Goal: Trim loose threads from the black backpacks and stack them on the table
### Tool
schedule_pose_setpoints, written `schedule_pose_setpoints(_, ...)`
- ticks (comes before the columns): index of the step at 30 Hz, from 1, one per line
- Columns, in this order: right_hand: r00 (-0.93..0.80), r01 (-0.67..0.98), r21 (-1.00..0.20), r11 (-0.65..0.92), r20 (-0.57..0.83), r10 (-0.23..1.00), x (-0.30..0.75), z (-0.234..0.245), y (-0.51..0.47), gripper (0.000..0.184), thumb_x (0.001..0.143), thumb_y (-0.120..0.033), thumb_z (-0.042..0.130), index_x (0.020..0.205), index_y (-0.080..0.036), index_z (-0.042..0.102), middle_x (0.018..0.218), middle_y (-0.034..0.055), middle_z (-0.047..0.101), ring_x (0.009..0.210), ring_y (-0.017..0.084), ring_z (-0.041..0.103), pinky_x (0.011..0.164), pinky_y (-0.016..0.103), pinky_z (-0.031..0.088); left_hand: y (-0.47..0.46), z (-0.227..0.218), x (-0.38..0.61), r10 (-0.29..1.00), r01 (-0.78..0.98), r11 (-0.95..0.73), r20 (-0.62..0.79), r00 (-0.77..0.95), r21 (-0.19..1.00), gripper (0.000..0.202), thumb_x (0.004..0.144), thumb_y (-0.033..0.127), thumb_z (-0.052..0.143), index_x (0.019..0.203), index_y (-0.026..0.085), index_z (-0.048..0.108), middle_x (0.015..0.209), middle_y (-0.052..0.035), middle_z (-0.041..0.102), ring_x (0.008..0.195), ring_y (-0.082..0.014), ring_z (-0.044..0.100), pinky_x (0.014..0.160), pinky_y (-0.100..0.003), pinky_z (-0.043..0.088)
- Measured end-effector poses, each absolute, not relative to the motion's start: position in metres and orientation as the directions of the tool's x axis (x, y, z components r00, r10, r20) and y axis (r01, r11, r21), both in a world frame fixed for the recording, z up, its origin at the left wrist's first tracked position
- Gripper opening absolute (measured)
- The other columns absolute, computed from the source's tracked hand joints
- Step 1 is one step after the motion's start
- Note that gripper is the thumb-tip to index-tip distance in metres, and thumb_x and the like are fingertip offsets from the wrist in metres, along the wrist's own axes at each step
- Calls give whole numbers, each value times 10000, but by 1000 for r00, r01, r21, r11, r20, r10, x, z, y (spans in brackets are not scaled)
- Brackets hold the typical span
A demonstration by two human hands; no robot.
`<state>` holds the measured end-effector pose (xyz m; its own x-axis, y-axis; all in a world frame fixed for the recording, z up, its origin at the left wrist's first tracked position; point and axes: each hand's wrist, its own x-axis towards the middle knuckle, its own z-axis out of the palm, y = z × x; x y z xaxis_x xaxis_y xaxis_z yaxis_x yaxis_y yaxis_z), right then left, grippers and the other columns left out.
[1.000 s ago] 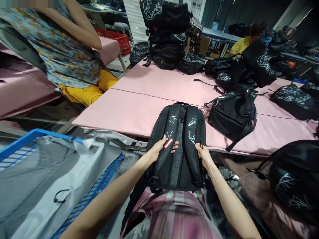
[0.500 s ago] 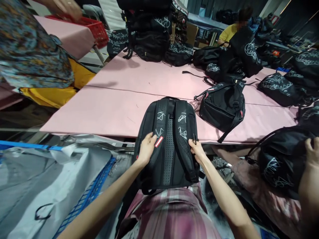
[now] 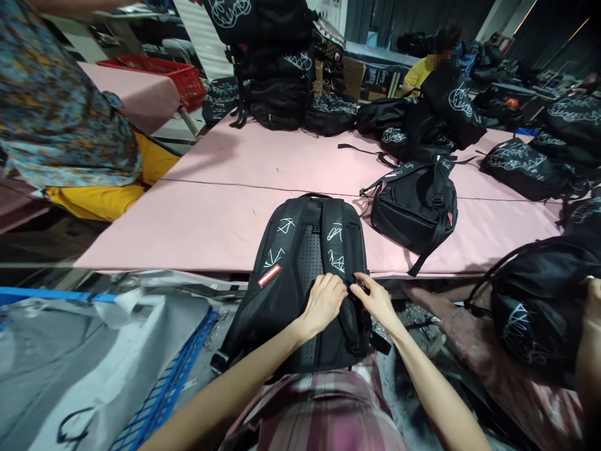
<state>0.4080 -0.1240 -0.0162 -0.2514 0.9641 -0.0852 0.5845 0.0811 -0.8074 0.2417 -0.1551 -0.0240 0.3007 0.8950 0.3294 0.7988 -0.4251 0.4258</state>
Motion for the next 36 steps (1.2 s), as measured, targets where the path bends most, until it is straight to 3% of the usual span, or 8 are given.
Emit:
schedule_pose_setpoints(3,-305,804,-528,274,29,952,428,-4,-137,358,854,-424,469,1128,-198,518,966,72,645,836,212,588,713,302,387,-156,-23,243,929,803,-355,280,244,478,207,890,173,391,773,161,562,813,-57,553,790,-187,451,701,-332,340)
schedule_pose_setpoints(8,-493,826,-257,502,104,864,430,1,-148,198,889,-300,462,979,-179,590,879,76,654,807,209,563,718,316,335,-156,-25,248,938,790,-331,271,216,516,196,887,157,384,766,168,538,817,-55,542,805,-187,443,711,-321,357)
schedule_pose_setpoints(21,-514,824,-208,526,113,850,419,-2,-144,200,897,-261,459,976,-183,625,825,68,662,784,202,560,704,324,313,-156,-25,252,940,762,-330,270,209,558,210,888,155,376,751,166,534,800,-50,553,775,-180,444,693,-324,349)
schedule_pose_setpoints(25,-461,821,-332,464,93,882,423,-5,-142,194,886,-263,468,931,-193,643,817,56,668,776,200,571,711,319,336,-161,-19,247,962,720,-271,210,176,639,230,891,194,371,749,163,550,813,-53,574,798,-180,474,728,-326,366)
schedule_pose_setpoints(29,-225,668,-724,176,29,974,444,-11,-128,264,827,-374,537,988,-179,610,899,51,668,810,191,595,722,291,407,-159,17,202,911,480,-146,-72,407,865,437,905,337,313,594,170,570,689,-30,604,684,-143,542,713,-289,414)
schedule_pose_setpoints(31,-103,545,-838,33,-28,994,450,-13,-117,374,763,-423,593,1015,-147,593,875,56,665,783,195,600,700,292,433,-148,43,169,854,334,-56,-128,504,941,555,905,419,255,533,172,585,677,-39,641,684,-139,581,719,-273,436)
schedule_pose_setpoints(34,-54,424,-903,-74,-107,993,441,-14,-100,460,690,-441,653,1016,-119,610,840,62,668,769,201,605,720,313,449,-116,79,130,995,241,-22,-3,102,970,453,856,486,362,727,170,660,855,-61,676,814,-171,600,715,-275,450)
schedule_pose_setpoints(36,-99,359,-928,-99,-143,985,422,-15,-90,424,696,-430,651,997,-131,634,877,66,674,829,202,607,778,322,444,-88,93,118,976,169,-26,61,-207,985,373,820,468,439,836,162,651,904,-68,671,797,-170,605,660,-267,455)
